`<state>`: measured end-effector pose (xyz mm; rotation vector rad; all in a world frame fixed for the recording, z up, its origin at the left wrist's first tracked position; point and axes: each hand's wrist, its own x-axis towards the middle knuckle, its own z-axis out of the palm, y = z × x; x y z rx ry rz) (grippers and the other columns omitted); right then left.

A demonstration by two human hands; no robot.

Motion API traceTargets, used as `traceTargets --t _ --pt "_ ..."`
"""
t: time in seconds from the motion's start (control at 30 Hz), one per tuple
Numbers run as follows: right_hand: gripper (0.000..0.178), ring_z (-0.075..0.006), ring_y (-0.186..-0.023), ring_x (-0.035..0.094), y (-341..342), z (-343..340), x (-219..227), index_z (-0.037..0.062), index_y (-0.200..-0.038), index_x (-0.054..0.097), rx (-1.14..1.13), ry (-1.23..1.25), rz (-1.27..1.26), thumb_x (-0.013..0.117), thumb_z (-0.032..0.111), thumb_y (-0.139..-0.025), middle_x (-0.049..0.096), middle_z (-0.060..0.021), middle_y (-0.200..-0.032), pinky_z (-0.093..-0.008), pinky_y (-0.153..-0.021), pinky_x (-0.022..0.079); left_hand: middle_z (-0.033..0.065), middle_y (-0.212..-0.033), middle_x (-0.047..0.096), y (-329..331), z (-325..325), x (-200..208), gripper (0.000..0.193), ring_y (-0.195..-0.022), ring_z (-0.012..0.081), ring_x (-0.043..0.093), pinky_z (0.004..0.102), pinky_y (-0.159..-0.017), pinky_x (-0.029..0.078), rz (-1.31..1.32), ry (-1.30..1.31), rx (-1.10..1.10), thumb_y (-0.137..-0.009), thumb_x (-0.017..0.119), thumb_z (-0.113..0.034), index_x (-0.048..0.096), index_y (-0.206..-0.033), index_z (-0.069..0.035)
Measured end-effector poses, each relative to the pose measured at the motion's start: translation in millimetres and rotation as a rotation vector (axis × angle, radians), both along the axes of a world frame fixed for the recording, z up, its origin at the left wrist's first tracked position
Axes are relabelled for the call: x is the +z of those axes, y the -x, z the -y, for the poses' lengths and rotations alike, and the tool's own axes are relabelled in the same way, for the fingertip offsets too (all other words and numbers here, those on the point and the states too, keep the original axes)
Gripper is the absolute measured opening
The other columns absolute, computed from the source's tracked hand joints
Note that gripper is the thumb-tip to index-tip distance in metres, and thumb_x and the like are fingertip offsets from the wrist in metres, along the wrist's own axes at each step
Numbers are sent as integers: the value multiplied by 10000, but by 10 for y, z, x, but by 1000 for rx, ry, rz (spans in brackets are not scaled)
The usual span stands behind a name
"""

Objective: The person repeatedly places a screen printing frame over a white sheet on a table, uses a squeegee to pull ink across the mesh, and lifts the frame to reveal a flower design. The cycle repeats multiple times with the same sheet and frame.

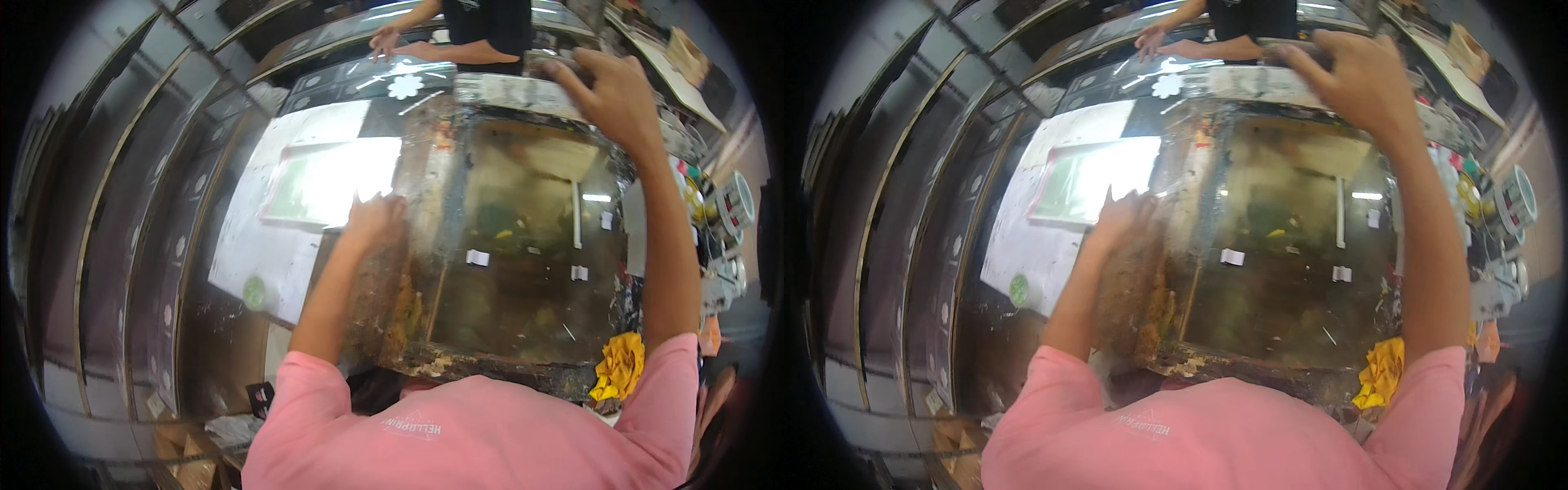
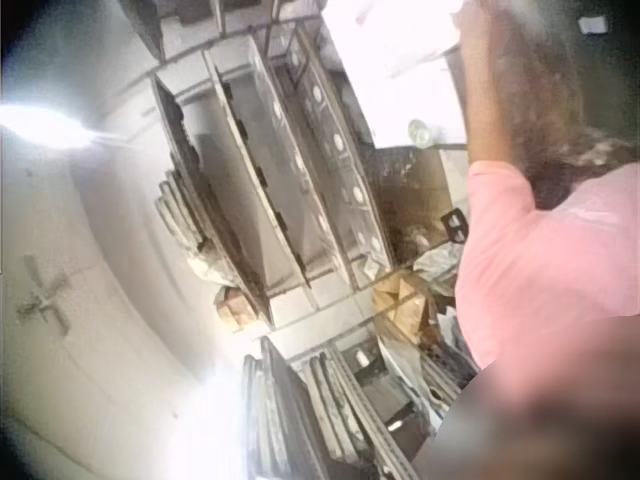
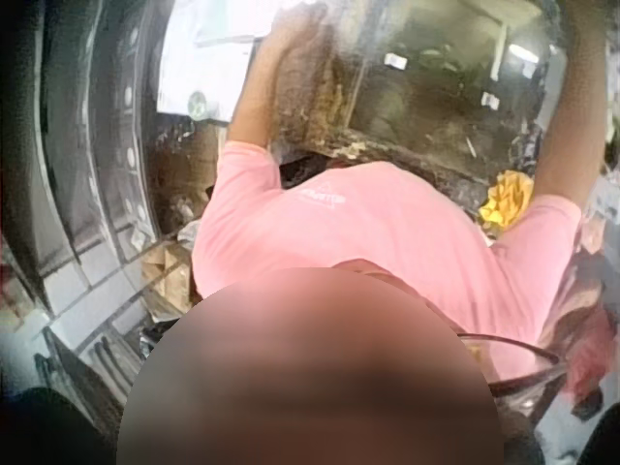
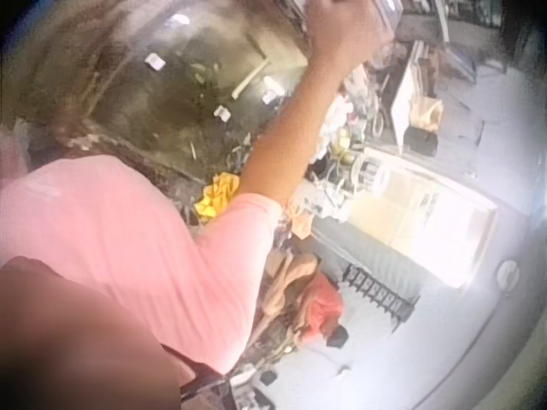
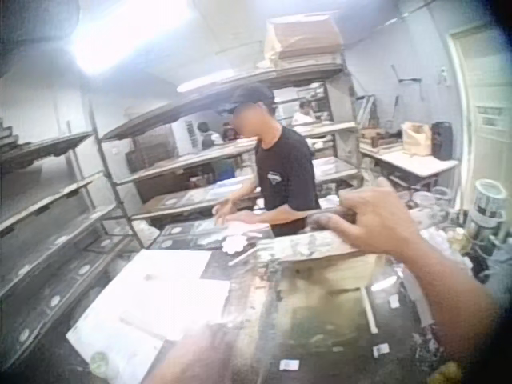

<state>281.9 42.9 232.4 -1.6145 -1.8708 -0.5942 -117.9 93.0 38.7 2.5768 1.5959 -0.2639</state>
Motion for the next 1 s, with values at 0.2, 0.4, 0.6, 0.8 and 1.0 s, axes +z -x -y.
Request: traceTargets --t 0.2,0.4,0.6,0.8,1.0 --pt "647 -385 -780 725 -53 16 41 35 -766 760 -8 -19 65 570 594 -1032 726 -195 -739 -508 -836 462 273 -1602 508 -1559 659 -663 907 -1543 501 389 743 -1275 36 402 -48 -304 -982 455 -821 588 -1557 -132" --pt "622 -358 -785 739 -48 77 86 15 -1083 775 71 44 46 552 595 -1052 747 -178 -773 -511 -847 462 303 -1702 359 -2556 1056 -880 1187 -1595 529 275 799 -1232 -48 436 -165 -434 -812 529 -970 516 -1617 -98" --pt "663 -384 -840 747 -117 3 44 -20 -1140 754 119 -27 14 529 597 -1056 767 -190 -816 -530 -903 477 279 -1655 429 -2830 1219 -926 1178 -1542 512 361 836 -1204 -41 527 -182 -434 -775 541 -982 590 -1560 -106" --pt "691 -385 -811 734 -164 -139 94 -6 -875 775 120 18 4 519 612 -1049 749 -204 -789 -531 -939 495 262 -1630 452 -2847 1257 -917 1159 -1510 500 395 846 -1200 -17 537 -211 -471 -771 535 -983 612 -1543 -122" --pt "715 -378 -768 709 -110 -92 108 -3 -829 763 24 18 54 518 633 -1045 726 -204 -753 -515 -917 493 266 -1625 452 -2856 1255 -926 1151 -1501 512 393 843 -1205 -1 554 -207 -482 -780 541 -974 608 -1546 -117"
